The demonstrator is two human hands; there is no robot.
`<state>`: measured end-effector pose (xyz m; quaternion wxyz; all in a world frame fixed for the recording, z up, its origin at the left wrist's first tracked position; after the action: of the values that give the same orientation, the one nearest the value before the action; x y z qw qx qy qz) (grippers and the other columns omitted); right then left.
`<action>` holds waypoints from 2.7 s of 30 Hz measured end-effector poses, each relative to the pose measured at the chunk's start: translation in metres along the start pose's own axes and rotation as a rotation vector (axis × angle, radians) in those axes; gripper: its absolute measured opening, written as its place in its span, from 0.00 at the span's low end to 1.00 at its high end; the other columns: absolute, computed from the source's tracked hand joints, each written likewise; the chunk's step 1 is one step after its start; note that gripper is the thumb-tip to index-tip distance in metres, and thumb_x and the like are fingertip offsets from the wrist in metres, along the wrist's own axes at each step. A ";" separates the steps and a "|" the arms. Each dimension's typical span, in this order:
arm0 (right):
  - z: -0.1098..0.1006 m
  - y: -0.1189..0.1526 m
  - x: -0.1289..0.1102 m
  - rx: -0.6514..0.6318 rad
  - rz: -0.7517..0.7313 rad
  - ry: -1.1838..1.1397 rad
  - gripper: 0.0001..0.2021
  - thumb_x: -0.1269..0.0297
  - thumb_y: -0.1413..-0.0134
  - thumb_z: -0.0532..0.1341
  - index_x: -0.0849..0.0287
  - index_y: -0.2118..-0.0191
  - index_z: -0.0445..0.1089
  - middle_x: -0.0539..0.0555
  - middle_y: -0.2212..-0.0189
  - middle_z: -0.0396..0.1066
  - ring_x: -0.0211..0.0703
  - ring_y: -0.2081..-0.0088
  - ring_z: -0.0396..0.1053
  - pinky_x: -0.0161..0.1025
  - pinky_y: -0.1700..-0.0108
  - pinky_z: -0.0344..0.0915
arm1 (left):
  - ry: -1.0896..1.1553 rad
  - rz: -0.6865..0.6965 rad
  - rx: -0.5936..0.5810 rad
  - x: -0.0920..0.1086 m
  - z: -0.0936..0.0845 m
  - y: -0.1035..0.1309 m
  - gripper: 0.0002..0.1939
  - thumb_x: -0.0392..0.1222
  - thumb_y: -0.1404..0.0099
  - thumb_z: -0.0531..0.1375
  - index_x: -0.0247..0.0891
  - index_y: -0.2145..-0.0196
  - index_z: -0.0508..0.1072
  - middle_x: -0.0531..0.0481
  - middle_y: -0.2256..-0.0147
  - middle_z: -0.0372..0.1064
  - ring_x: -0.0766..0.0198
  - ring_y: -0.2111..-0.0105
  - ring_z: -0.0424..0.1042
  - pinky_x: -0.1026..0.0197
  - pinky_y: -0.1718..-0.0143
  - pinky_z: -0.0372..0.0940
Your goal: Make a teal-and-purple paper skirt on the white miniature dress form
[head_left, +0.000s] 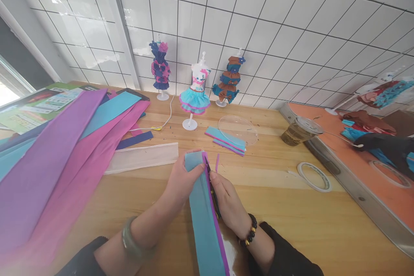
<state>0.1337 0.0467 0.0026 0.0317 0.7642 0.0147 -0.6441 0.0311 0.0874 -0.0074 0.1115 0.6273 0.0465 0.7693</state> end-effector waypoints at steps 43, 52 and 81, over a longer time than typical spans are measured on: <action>0.000 -0.001 0.000 0.003 0.002 0.043 0.19 0.52 0.38 0.45 0.59 0.73 0.59 0.50 0.75 0.59 0.39 0.71 0.56 0.37 0.67 0.57 | -0.001 -0.027 0.003 -0.003 0.000 0.002 0.23 0.43 0.48 0.62 0.41 0.53 0.66 0.53 0.72 0.67 0.66 0.74 0.67 0.65 0.73 0.64; 0.000 -0.002 0.000 -0.005 -0.006 0.037 0.18 0.52 0.38 0.45 0.59 0.73 0.58 0.49 0.75 0.58 0.38 0.71 0.55 0.36 0.66 0.57 | 0.020 -0.042 -0.018 -0.002 0.002 0.002 0.22 0.43 0.46 0.62 0.41 0.53 0.65 0.54 0.72 0.65 0.67 0.74 0.65 0.66 0.73 0.63; -0.002 -0.003 0.000 0.026 -0.027 0.058 0.17 0.55 0.38 0.46 0.57 0.75 0.57 0.49 0.76 0.58 0.38 0.73 0.53 0.36 0.63 0.59 | -0.012 -0.002 -0.027 -0.001 0.005 0.003 0.21 0.41 0.46 0.61 0.39 0.54 0.64 0.53 0.69 0.62 0.68 0.73 0.65 0.65 0.71 0.62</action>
<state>0.1358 0.0503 0.0026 0.0125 0.7825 0.0176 -0.6223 0.0354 0.0840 -0.0066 0.1209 0.6304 0.0360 0.7660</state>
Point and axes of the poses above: each hand's wrist, its own y-axis away from the middle knuckle, its own z-axis out of the palm, x = y × z, the point moved 10 cm from there along -y, towards the middle knuckle
